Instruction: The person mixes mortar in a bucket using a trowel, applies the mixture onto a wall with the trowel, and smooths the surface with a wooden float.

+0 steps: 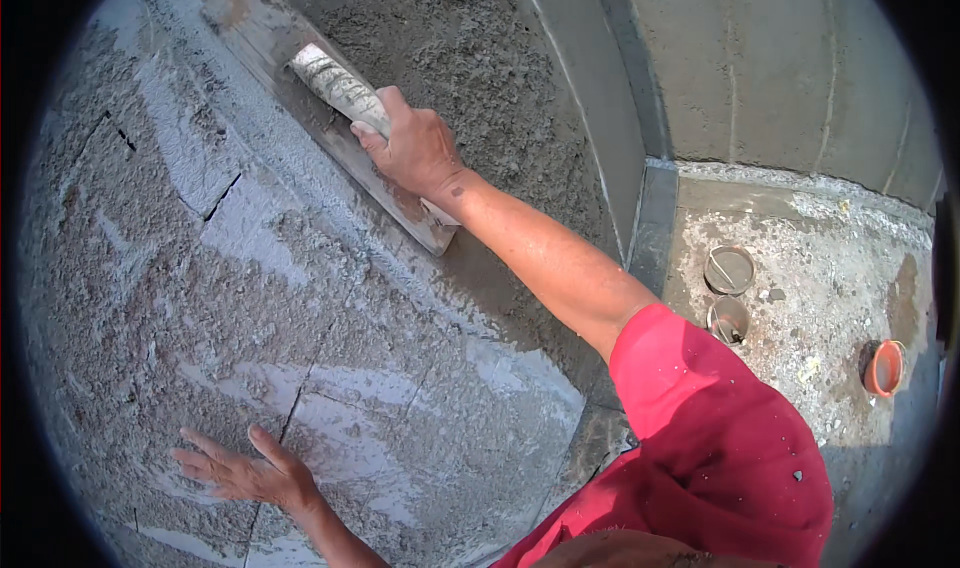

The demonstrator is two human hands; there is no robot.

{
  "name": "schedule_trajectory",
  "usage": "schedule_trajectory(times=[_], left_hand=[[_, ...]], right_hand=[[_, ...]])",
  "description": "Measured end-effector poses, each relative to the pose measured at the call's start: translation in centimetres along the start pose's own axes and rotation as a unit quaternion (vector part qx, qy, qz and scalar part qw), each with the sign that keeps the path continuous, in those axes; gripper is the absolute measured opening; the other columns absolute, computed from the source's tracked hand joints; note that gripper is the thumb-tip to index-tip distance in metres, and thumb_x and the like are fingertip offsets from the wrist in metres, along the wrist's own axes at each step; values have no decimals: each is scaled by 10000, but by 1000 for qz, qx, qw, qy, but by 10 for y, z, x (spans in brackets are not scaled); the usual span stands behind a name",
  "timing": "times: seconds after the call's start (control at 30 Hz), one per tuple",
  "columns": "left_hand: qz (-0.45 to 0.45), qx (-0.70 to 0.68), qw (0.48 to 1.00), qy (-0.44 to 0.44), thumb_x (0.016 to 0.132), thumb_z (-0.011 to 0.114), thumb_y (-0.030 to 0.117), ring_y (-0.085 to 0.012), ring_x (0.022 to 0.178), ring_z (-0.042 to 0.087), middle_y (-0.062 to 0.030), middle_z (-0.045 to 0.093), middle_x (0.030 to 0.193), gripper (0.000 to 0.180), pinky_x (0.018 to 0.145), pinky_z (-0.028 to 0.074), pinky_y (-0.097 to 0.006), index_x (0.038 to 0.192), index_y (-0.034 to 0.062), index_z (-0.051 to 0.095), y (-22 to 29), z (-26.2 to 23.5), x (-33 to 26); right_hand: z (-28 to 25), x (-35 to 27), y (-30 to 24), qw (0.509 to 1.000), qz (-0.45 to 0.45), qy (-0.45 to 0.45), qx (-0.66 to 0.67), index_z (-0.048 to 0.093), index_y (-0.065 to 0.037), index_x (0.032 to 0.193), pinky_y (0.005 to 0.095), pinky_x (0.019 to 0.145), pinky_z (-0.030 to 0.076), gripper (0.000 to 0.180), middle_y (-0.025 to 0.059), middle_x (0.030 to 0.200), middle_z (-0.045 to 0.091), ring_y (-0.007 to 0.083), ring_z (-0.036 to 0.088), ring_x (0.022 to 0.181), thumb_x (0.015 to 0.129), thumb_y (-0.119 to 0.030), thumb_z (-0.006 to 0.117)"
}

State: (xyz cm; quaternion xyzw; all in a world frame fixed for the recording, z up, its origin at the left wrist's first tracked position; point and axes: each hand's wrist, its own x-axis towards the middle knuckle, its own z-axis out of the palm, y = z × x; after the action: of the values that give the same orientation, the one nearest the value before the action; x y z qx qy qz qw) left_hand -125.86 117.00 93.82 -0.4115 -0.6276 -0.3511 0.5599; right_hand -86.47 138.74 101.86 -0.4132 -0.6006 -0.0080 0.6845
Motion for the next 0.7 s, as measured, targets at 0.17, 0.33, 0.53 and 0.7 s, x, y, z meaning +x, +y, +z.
schedule_trajectory(times=[0.17,0.33,0.53,0.7], left_hand=[[23,109,993,43,946,288,865,-457,1603,96,-196,141,1744,1024,1154,122,-784,1694,169,207,-1,27,-79],[-33,98,995,11,971,287,832,-458,1602,100,-227,133,1737,1006,1134,143,-804,1694,141,183,5,34,-90],[-126,77,989,-5,1004,251,797,-453,1603,70,-251,136,1729,989,1140,144,-794,1681,78,191,58,37,-118],[-104,67,991,45,1007,222,798,-454,1603,60,-250,144,1728,995,1144,146,-789,1678,64,188,77,43,-121]], right_hand=[[-21,1,114,993,77,88,9,578,-21,1116,554,816,547,408,286,960,730,494,705,945,988,-394,678],[9,-90,124,985,156,45,59,562,-1,1115,555,808,549,428,283,959,729,493,713,951,997,-399,669],[-32,37,99,1000,14,-7,-17,522,15,1088,555,767,562,459,296,849,709,490,721,866,984,-400,687],[-43,43,200,992,96,80,-17,604,-6,1074,511,802,562,456,252,897,731,458,730,916,983,-444,693]])
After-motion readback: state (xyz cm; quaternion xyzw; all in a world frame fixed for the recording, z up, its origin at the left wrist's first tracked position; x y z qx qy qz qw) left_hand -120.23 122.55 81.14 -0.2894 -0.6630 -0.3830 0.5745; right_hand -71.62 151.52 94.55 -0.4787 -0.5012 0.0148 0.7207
